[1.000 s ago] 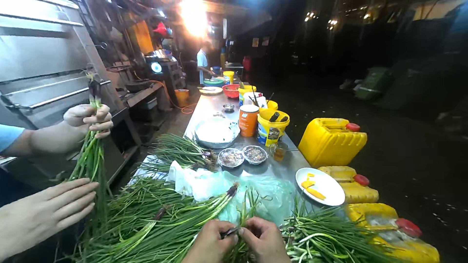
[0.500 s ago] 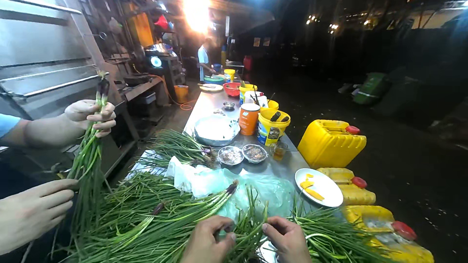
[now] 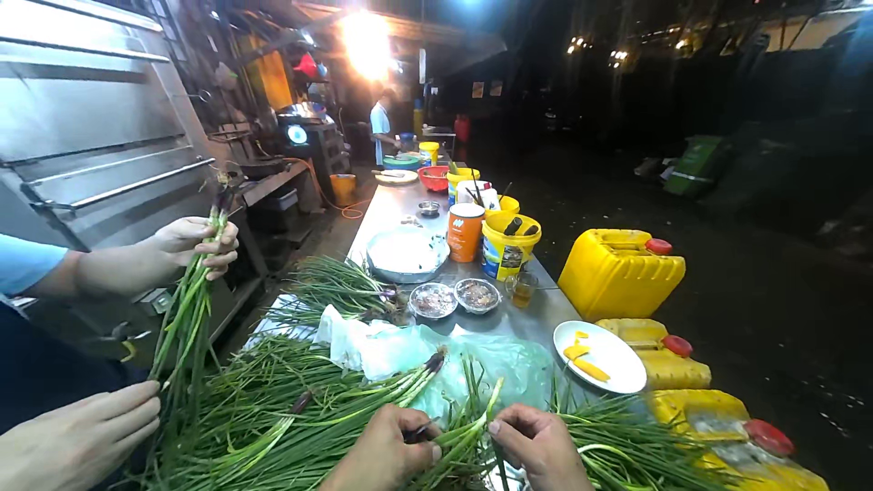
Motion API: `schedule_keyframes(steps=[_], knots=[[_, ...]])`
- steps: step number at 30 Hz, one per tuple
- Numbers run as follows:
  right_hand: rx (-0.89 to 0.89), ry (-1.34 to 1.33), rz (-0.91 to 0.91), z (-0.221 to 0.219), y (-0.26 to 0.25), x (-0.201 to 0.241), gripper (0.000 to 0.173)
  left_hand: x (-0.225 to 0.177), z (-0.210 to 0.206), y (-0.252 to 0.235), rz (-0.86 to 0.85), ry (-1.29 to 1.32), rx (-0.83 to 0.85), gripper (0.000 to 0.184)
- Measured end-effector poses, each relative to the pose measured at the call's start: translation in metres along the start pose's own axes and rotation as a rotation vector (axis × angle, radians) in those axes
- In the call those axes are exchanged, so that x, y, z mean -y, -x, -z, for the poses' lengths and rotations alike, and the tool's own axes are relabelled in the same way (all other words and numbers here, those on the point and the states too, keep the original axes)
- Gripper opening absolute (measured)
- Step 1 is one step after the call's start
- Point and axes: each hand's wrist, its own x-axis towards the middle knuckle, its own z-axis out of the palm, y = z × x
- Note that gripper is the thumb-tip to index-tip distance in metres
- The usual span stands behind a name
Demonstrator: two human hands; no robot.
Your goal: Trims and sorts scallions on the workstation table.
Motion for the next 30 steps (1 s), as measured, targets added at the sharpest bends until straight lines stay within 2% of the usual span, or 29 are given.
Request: schedule_keyframes(steps=[4, 10, 16, 20, 22, 25, 27, 29, 30], knots=[[0.096, -0.163, -0.085, 0.002, -0.001, 0.003, 0.011, -0.003, 0.013, 0.001, -0.011, -0.017, 0.050, 0.014], [0.184, -0.417, -0.171, 0.004, -0.003, 0.008, 0.013, -0.005, 0.018, 0.004, -0.028, -0.112, 0.008, 0.009], [0.125, -0.650, -0.100, 0.022, -0.010, 0.012, 0.019, 0.011, 0.026, 0.016, -0.031, -0.164, -0.048, 0.010], [-0.040, -0.796, -0.040, 0.047, -0.014, 0.015, 0.024, 0.018, 0.036, 0.029, -0.028, -0.100, -0.106, 0.010], [-0.117, -0.665, -0.075, 0.051, -0.014, 0.014, 0.028, 0.019, 0.037, 0.033, -0.050, -0.022, -0.112, 0.009], [-0.162, -0.107, -0.180, 0.028, -0.011, 0.005, 0.014, 0.017, 0.032, 0.032, -0.086, 0.062, -0.106, 0.010], [-0.112, 0.250, -0.201, 0.010, -0.012, -0.005, 0.029, 0.014, 0.025, 0.028, -0.100, 0.099, -0.097, 0.010], [-0.107, 0.351, -0.115, -0.005, -0.009, -0.010, 0.041, 0.010, 0.017, 0.025, -0.090, 0.084, -0.108, 0.010], [-0.094, 0.294, -0.056, -0.011, -0.006, -0.007, 0.038, 0.007, 0.013, 0.024, -0.079, 0.050, -0.122, 0.010]])
